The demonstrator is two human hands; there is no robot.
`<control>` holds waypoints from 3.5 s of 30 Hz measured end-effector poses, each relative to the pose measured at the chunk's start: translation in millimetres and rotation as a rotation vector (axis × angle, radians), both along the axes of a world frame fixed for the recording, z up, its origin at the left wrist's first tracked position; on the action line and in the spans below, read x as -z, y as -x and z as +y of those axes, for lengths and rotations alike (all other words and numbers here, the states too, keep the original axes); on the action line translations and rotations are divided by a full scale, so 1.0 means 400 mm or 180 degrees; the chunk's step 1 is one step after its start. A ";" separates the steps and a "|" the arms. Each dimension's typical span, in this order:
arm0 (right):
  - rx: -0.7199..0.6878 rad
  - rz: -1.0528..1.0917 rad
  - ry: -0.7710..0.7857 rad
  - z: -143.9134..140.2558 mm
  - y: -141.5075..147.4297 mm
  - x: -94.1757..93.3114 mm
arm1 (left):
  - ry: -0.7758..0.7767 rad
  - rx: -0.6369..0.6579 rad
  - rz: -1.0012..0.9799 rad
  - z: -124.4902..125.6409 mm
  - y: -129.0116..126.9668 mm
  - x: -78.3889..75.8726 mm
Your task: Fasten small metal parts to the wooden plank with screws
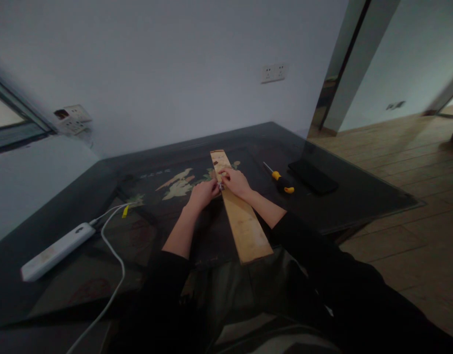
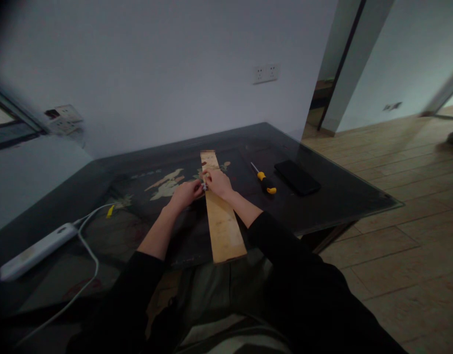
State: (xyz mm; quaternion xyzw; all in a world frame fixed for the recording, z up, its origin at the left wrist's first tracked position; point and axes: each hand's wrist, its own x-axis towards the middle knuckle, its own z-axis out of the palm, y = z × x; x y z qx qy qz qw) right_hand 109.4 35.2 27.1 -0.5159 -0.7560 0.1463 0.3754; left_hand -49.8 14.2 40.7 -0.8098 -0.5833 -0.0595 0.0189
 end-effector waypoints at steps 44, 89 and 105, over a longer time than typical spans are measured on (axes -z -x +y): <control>-0.0086 0.0055 -0.0026 -0.005 0.000 -0.004 | -0.0141 0.0226 0.0032 0.000 0.003 -0.007; -0.0119 0.0063 0.0000 -0.002 0.000 -0.002 | 0.0059 0.0601 -0.0238 0.006 0.029 -0.007; -0.0121 0.0059 -0.0020 0.000 -0.001 0.001 | -0.0178 0.0403 -0.0298 0.012 0.029 -0.004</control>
